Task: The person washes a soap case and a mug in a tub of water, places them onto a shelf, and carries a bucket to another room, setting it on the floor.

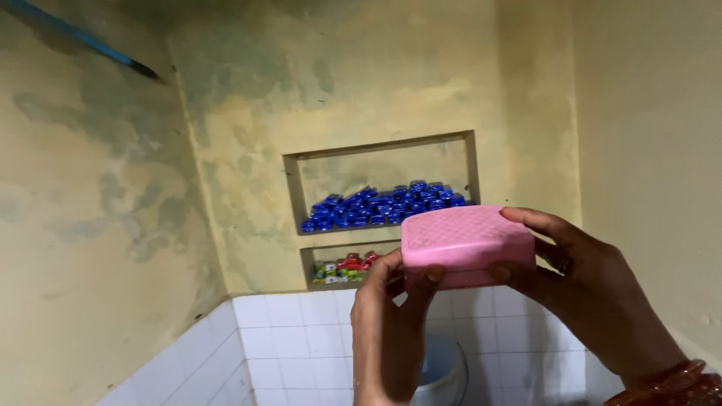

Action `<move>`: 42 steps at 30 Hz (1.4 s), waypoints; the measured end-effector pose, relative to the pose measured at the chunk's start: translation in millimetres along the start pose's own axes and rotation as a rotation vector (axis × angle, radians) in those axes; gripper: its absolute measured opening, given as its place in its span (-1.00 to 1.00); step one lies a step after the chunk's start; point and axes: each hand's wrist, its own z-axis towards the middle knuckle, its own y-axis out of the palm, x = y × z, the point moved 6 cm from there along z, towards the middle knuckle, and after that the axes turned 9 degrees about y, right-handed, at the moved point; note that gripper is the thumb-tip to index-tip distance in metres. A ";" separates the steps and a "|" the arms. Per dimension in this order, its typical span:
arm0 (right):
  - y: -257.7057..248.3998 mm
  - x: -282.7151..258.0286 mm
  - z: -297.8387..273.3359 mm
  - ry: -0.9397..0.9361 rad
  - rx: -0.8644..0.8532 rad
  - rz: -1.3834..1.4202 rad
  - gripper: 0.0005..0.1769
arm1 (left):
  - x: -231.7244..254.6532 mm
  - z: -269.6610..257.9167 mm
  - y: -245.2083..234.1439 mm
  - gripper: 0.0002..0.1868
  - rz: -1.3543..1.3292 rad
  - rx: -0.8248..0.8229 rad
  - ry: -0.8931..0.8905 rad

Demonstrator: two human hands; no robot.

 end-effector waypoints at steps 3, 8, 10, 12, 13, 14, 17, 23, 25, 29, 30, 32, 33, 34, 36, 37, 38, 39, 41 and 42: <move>-3.6 14.9 20.3 0.053 0.009 -0.028 -0.34 | -17.4 20.9 18.0 -0.53 0.013 0.012 -0.025; -1.4 55.9 52.7 0.224 0.095 -0.166 -0.29 | -62.8 58.2 42.0 -0.52 0.081 0.012 -0.058; 1.2 72.8 70.5 0.214 0.096 -0.153 -0.28 | -84.2 76.2 51.8 -0.51 0.064 -0.002 -0.003; 2.1 93.0 87.5 0.213 0.099 -0.147 -0.28 | -109.4 96.4 61.5 -0.50 0.041 -0.023 0.040; 5.5 96.9 95.6 0.100 0.042 -0.037 -0.31 | -123.4 103.9 66.5 -0.50 -0.010 -0.027 0.044; 10.0 98.4 107.4 -0.033 -0.008 0.074 -0.34 | -135.6 119.1 71.6 -0.50 -0.065 -0.029 0.068; 16.2 130.7 142.9 0.125 0.093 -0.146 -0.32 | -165.0 158.1 85.2 -0.51 -0.154 -0.053 0.112; 43.9 173.8 195.0 -0.046 0.003 0.042 -0.29 | -222.3 208.5 102.6 -0.51 -0.202 0.010 0.116; 50.3 195.0 212.6 0.060 0.057 -0.023 -0.28 | -246.6 221.8 111.8 -0.53 -0.204 0.014 0.096; 50.5 244.4 241.7 0.284 0.124 -0.124 -0.22 | -287.3 250.5 142.8 -0.59 -0.361 0.040 0.094; 48.6 258.0 249.4 0.289 0.107 -0.123 -0.22 | -295.7 254.9 147.7 -0.59 -0.354 0.054 0.085; 53.0 287.9 262.9 0.201 0.011 0.059 -0.27 | -319.4 261.9 154.1 -0.64 -0.019 0.033 -0.017; 55.4 309.0 266.4 0.212 -0.012 0.068 -0.27 | -331.7 260.6 158.0 -0.64 -0.004 0.050 -0.032; 56.7 329.9 281.0 0.217 -0.019 0.014 -0.23 | -341.3 270.4 166.4 -0.61 -0.004 0.054 -0.013; 58.6 364.6 305.9 0.229 -0.046 -0.029 -0.19 | -359.9 289.3 182.9 -0.57 0.014 0.071 -0.007; 58.3 376.5 314.0 0.180 -0.041 0.001 -0.22 | -372.8 296.1 190.7 -0.60 0.062 0.076 -0.054; 56.5 393.8 319.7 0.132 -0.027 0.032 -0.24 | -392.2 301.3 200.7 -0.63 0.109 0.074 -0.099; 57.4 415.2 324.2 0.141 -0.041 0.044 -0.24 | -411.7 304.9 209.2 -0.63 0.124 0.083 -0.110; 60.5 463.2 335.5 0.367 -0.100 -0.104 -0.25 | -449.3 316.4 222.9 -0.59 0.151 0.118 -0.162; 60.1 482.5 341.4 0.373 -0.106 -0.101 -0.25 | -468.9 321.8 231.2 -0.59 0.157 0.120 -0.169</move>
